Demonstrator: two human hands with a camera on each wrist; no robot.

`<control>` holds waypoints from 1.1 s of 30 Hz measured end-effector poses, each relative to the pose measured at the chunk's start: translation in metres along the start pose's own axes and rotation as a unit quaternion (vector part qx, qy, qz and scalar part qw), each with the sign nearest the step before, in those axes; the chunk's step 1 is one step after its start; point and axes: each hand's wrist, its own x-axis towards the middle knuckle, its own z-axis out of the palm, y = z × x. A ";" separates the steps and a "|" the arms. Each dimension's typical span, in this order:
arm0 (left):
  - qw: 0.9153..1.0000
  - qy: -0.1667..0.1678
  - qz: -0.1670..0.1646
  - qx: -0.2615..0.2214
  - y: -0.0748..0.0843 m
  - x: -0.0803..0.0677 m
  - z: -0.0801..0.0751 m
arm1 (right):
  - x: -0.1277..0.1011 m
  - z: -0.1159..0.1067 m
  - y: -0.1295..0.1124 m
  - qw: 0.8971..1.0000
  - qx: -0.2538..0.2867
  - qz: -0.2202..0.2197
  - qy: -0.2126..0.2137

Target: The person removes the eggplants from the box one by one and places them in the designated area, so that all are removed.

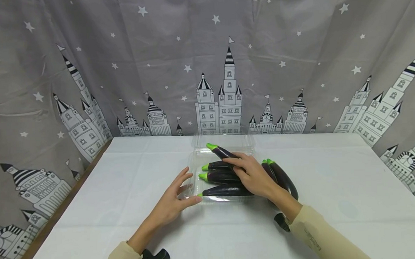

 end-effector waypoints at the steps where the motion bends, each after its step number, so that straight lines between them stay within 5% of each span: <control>1: 1.000 0.000 0.001 0.000 0.000 0.000 0.000 | 0.000 0.000 0.000 1.000 0.002 0.000 0.000; 15: 1.000 0.001 -0.003 -0.002 0.000 -0.001 0.000 | -0.008 -0.002 -0.007 0.997 0.026 0.065 0.034; 33: 1.000 0.000 0.000 -0.007 -0.001 0.000 0.000 | -0.015 -0.007 -0.003 0.995 0.038 0.074 0.057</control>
